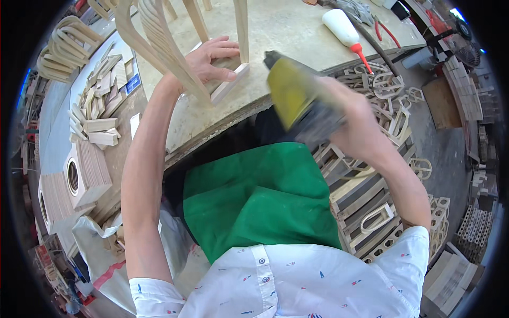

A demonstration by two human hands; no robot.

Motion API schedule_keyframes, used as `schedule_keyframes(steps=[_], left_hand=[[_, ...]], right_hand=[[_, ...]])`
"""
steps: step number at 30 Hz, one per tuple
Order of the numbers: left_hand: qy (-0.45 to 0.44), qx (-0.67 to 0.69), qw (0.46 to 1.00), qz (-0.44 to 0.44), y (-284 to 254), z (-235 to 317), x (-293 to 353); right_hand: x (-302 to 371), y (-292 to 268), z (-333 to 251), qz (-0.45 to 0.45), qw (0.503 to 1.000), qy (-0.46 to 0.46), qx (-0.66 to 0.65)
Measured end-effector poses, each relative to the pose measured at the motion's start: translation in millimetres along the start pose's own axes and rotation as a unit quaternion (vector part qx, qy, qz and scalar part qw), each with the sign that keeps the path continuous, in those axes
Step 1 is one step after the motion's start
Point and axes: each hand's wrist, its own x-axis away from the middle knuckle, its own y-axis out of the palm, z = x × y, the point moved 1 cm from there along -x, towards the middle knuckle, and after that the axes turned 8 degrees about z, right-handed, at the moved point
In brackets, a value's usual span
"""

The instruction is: The person assembles a wooden chair frame by aligning curved and straight wooden pieces, applying glue to the joints, and securing them with a pneumatic nail gun. The person then attaches a square wooden block with a circular hole to the frame using the same method.

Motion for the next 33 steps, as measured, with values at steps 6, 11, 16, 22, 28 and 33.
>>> schedule_keyframes(steps=[6, 11, 16, 22, 28, 33], left_hand=[[0.007, 0.007, 1.0, -0.006, -2, 5, -1], [-0.006, 0.018, 1.0, 0.004, -1, -3, 1], [-0.026, 0.026, 0.999, 0.002, -1, 6, 1], [-0.011, 0.005, 1.0, 0.006, -2, -1, 0], [-0.01, 0.007, 1.0, 0.008, -1, 2, 0], [0.001, -0.001, 1.0, 0.009, 0, -1, -1]], right_hand=[[16, 42, 34, 0.0, 0.971, -0.166, 0.174], [16, 51, 37, 0.009, 0.964, -0.185, 0.19], [15, 57, 38, -0.003, 0.96, -0.191, 0.203], [13, 58, 38, -0.007, 0.96, -0.192, 0.203], [14, 57, 37, -0.013, 0.959, -0.196, 0.205], [14, 58, 37, -0.011, 0.959, -0.198, 0.201]])
